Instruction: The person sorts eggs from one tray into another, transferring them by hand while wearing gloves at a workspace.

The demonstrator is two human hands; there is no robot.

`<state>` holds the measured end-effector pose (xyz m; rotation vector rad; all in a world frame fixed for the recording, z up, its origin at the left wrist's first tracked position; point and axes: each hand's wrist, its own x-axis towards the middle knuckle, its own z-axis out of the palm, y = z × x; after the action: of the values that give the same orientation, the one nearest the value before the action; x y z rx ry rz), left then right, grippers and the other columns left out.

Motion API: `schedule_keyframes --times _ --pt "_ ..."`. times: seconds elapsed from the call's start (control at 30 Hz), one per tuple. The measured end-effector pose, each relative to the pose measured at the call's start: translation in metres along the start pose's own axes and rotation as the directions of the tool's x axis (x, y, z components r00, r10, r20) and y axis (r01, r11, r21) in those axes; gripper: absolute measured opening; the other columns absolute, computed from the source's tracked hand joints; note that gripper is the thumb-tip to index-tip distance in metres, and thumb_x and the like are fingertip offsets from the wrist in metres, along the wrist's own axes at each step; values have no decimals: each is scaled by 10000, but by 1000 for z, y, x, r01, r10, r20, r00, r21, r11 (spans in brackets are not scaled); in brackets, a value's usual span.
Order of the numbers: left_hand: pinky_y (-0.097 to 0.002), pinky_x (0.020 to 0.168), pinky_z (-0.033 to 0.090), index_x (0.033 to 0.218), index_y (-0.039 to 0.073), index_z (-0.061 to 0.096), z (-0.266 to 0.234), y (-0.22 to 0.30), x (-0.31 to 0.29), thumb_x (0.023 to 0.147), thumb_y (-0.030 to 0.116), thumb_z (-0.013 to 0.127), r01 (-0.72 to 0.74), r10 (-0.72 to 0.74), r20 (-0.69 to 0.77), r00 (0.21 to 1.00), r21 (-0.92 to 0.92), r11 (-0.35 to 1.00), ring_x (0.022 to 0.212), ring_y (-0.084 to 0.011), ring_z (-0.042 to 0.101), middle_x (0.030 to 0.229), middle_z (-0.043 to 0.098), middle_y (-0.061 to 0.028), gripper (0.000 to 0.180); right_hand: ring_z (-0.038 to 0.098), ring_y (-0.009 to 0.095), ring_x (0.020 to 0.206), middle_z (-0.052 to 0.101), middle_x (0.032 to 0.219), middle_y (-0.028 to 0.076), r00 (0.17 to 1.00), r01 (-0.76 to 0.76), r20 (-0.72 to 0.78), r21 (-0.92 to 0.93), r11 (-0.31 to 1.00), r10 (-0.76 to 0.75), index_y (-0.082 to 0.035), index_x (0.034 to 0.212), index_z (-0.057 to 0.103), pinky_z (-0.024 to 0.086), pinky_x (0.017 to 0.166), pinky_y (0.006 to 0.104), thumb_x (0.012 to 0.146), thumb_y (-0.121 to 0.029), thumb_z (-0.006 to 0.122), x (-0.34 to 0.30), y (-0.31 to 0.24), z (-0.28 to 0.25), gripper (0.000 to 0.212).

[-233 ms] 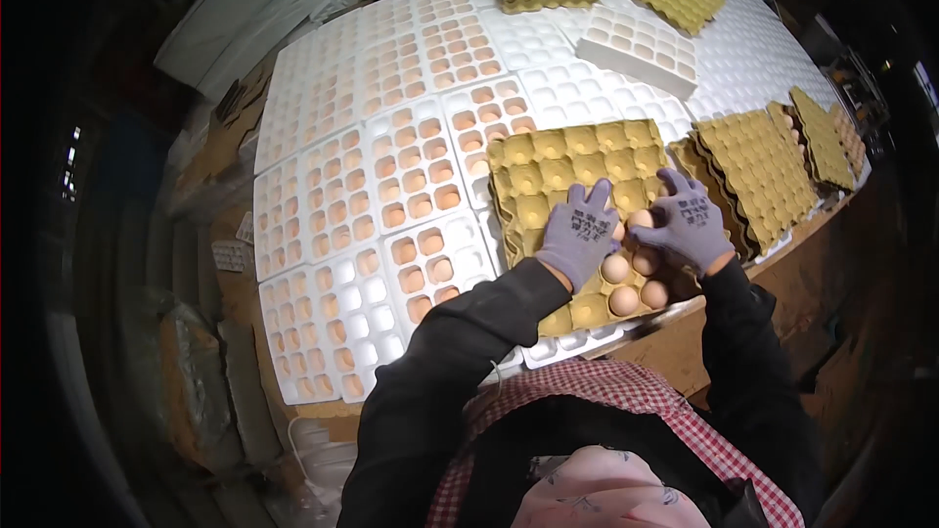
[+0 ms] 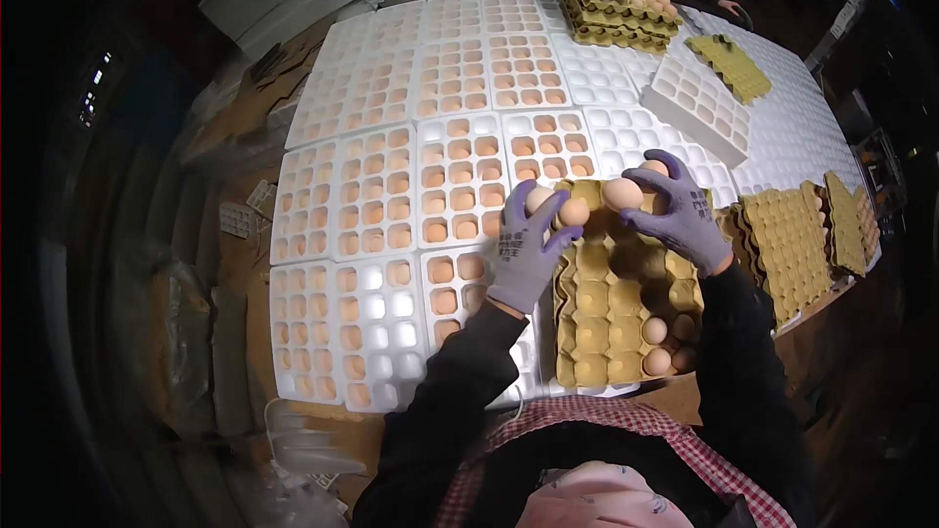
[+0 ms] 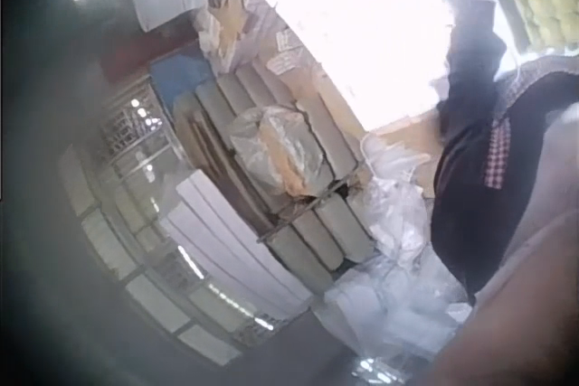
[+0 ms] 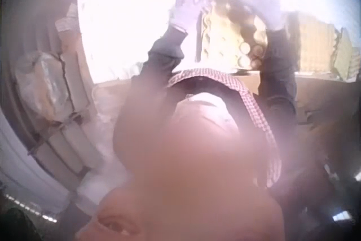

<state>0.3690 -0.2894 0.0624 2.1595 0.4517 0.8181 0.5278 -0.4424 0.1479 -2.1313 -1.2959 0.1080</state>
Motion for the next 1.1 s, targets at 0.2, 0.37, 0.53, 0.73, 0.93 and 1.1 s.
schedule_keyframes --times 0.2,0.37,0.53,0.73,0.93,1.1 --pt "-396 932 432 1216 135 592 -45 -130 75 824 288 679 267 -239 -124 963 324 908 1155 -362 472 1329 397 -215 430 570 304 1037 474 1189 124 978 -58 175 -290 955 113 -211 1084 636 496 830 406 721 -520 673 168 43 118 478" --pt "-435 894 449 1220 204 571 -47 -215 141 851 298 634 316 -220 -228 948 626 713 1131 -348 469 1356 392 -157 386 588 309 1006 455 1232 139 926 -105 234 -594 798 296 -222 1165 601 517 843 408 815 -401 637 230 63 173 395" --pt "-432 852 467 1155 177 598 -31 -261 164 874 253 577 223 -227 -100 969 748 625 1087 -350 477 1310 424 -144 292 594 294 1012 564 1078 129 853 126 508 -422 898 119 -323 1298 503 486 845 405 918 -332 466 249 42 211 382" --pt "-426 916 450 1278 130 516 -38 -225 146 840 189 589 295 -295 -45 954 297 908 1114 -348 510 1257 462 -184 449 575 344 1055 600 1166 187 942 -336 -28 -20 942 335 -56 1156 616 439 943 390 824 -371 512 251 119 142 469" --pt "-387 904 455 1217 93 523 81 -109 185 843 305 635 77 -39 340 940 -101 992 1071 -332 564 1173 582 -144 445 563 284 1059 569 1160 133 890 -343 214 -266 901 402 -90 1155 566 441 937 332 872 -380 499 196 230 87 411" --pt "-408 920 444 1209 110 555 158 -96 212 840 350 562 -42 -101 689 718 187 981 1109 -308 557 1186 584 -150 440 527 143 1122 584 1237 94 907 -413 133 469 781 400 -31 1284 536 404 944 247 934 -356 556 146 145 27 478"
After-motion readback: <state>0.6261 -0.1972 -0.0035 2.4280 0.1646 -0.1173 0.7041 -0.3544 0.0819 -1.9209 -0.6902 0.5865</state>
